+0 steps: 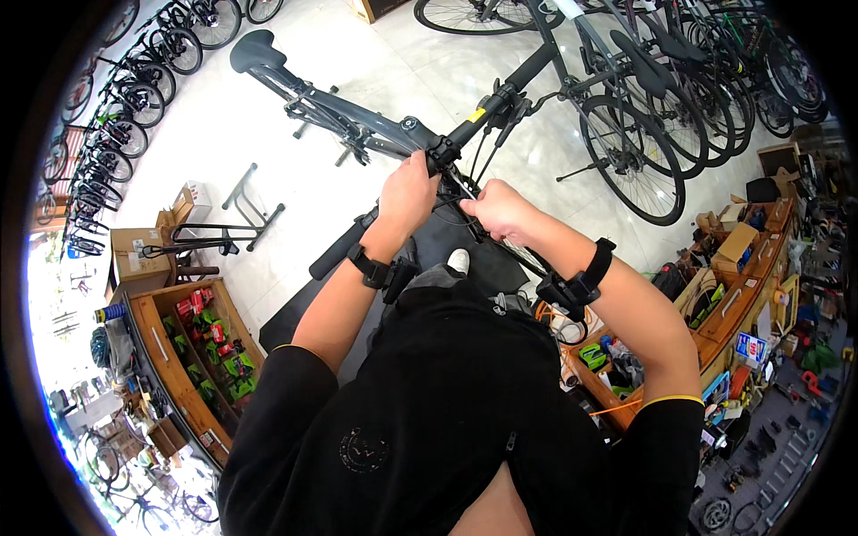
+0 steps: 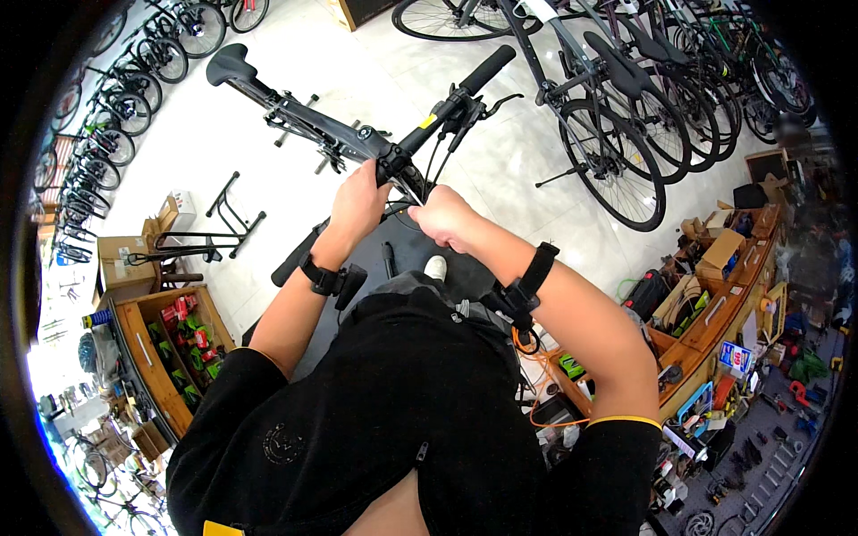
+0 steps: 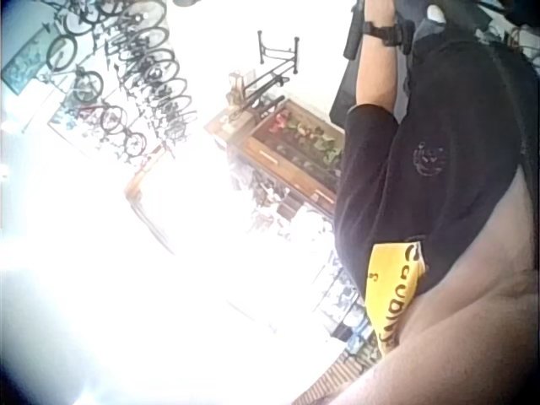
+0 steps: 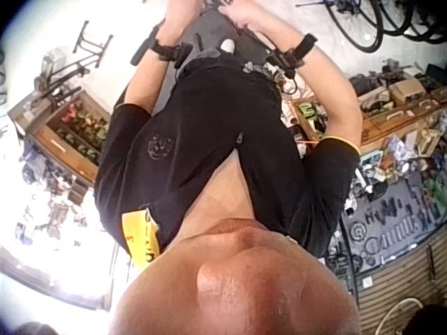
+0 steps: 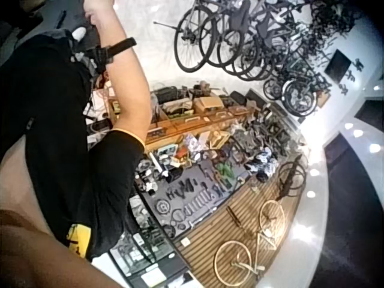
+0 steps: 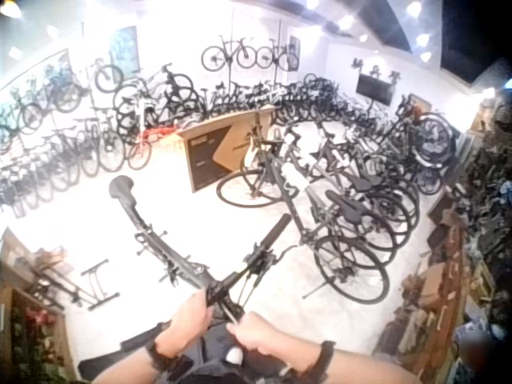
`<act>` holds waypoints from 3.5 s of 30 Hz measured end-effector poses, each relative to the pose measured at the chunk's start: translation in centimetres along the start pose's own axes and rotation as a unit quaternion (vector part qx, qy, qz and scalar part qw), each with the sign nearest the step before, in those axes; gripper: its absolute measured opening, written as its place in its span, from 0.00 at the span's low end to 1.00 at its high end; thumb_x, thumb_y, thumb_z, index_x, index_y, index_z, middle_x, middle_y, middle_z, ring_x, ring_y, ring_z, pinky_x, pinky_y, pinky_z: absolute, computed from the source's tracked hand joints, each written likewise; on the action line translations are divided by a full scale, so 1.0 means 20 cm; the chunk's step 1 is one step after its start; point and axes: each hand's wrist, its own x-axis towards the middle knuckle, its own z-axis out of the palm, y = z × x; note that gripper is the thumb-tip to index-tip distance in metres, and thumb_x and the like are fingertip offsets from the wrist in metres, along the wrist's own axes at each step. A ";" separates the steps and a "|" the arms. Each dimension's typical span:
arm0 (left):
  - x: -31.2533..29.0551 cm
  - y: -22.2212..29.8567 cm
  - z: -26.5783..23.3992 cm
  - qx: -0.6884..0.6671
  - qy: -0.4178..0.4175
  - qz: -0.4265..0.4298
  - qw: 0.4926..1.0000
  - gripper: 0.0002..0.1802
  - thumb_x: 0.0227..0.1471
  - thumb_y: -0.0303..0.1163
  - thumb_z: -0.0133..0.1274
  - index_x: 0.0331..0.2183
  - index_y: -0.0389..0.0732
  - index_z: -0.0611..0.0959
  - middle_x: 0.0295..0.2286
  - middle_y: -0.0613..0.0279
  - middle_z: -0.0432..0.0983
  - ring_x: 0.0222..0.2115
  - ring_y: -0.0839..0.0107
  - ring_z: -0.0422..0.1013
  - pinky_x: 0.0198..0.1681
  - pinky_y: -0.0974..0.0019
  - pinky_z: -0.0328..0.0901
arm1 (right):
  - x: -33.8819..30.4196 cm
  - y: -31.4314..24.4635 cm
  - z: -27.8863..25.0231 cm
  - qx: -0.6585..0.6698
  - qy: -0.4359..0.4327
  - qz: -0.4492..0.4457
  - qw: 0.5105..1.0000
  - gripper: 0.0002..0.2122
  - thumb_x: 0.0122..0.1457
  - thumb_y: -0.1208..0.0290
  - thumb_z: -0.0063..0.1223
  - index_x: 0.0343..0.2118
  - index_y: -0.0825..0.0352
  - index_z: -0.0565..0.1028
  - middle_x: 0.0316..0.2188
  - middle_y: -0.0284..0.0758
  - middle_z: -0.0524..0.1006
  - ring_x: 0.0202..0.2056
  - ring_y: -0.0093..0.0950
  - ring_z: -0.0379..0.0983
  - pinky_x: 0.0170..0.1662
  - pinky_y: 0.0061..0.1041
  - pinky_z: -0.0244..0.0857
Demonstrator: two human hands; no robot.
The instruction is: The person installs a bicycle handlebar onto the bike's stem using an Allen wrench. They align the bar, insert the bolts, and tighten them to secure the handlebar in place. The person then adjusts the brake levers and grip position on the handlebar.
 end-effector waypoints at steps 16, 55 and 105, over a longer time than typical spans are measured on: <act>0.01 0.00 0.02 0.015 0.002 0.003 1.000 0.17 0.50 0.33 0.54 0.35 0.31 0.69 0.31 0.39 0.74 0.32 0.43 0.73 0.35 0.50 0.68 | -0.05 0.10 0.11 -0.378 0.269 -0.266 0.845 0.10 0.58 0.69 0.46 0.27 0.71 0.74 0.25 0.47 0.77 0.27 0.45 0.75 0.32 0.40 0.69; 0.02 0.01 -0.02 -0.028 -0.035 -0.019 0.999 0.18 0.50 0.36 0.55 0.32 0.28 0.72 0.26 0.36 0.74 0.30 0.41 0.71 0.33 0.51 0.64 | 0.02 0.15 0.01 0.168 -0.028 -0.022 0.985 0.12 0.58 0.64 0.47 0.26 0.70 0.70 0.18 0.33 0.66 0.16 0.25 0.63 0.16 0.27 0.54; 0.09 -0.03 -0.04 -0.063 -0.097 -0.043 0.992 0.20 0.49 0.38 0.55 0.32 0.28 0.72 0.25 0.39 0.73 0.29 0.45 0.71 0.34 0.53 0.64 | 0.01 0.10 0.05 -0.175 0.162 -0.148 0.960 0.13 0.55 0.65 0.55 0.26 0.74 0.75 0.21 0.46 0.76 0.20 0.35 0.75 0.22 0.31 0.66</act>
